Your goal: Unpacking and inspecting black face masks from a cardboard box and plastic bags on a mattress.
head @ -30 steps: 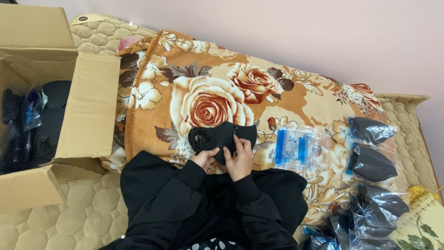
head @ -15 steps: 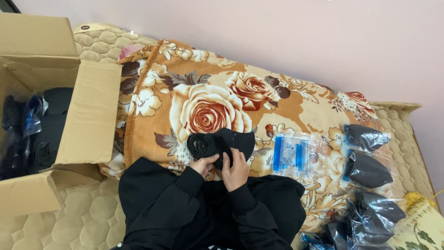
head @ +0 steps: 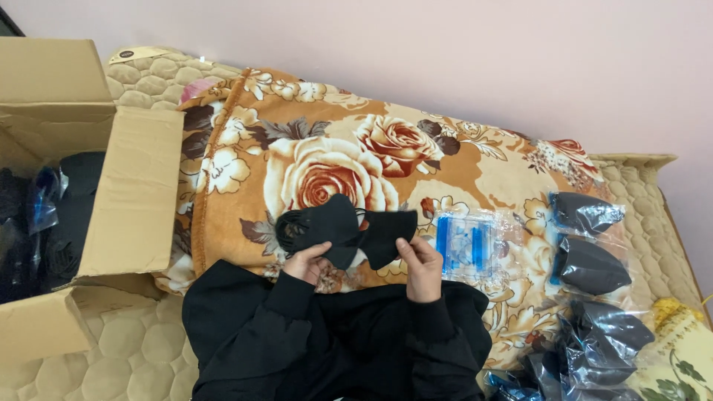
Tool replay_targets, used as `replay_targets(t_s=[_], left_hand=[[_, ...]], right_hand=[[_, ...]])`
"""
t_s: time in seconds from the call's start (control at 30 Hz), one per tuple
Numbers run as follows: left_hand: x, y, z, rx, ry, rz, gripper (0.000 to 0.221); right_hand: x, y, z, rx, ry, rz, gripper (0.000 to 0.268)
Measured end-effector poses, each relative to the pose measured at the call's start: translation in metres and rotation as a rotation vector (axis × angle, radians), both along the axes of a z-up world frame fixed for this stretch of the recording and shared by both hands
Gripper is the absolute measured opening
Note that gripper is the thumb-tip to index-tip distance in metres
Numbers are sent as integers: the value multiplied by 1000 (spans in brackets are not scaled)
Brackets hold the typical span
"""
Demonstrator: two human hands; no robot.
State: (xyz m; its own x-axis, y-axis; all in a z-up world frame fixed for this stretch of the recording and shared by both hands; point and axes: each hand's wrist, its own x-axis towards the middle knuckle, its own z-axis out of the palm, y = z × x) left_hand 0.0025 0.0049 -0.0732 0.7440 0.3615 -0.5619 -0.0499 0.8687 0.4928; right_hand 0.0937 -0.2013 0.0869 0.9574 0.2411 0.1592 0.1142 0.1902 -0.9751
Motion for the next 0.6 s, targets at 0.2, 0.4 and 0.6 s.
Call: replay_targets(t_s=[0.2, 0.4, 0.6], left_hand=[[-3, 1, 25, -56, -107, 139, 59], [4, -8, 16, -46, -50, 139, 59], [5, -17, 26, 18, 5, 80, 62]], right_hand=[[39, -10, -90, -104, 241, -68, 6], [55, -12, -133, -267, 311, -133, 12], [46, -7, -117, -509, 155, -148, 20]])
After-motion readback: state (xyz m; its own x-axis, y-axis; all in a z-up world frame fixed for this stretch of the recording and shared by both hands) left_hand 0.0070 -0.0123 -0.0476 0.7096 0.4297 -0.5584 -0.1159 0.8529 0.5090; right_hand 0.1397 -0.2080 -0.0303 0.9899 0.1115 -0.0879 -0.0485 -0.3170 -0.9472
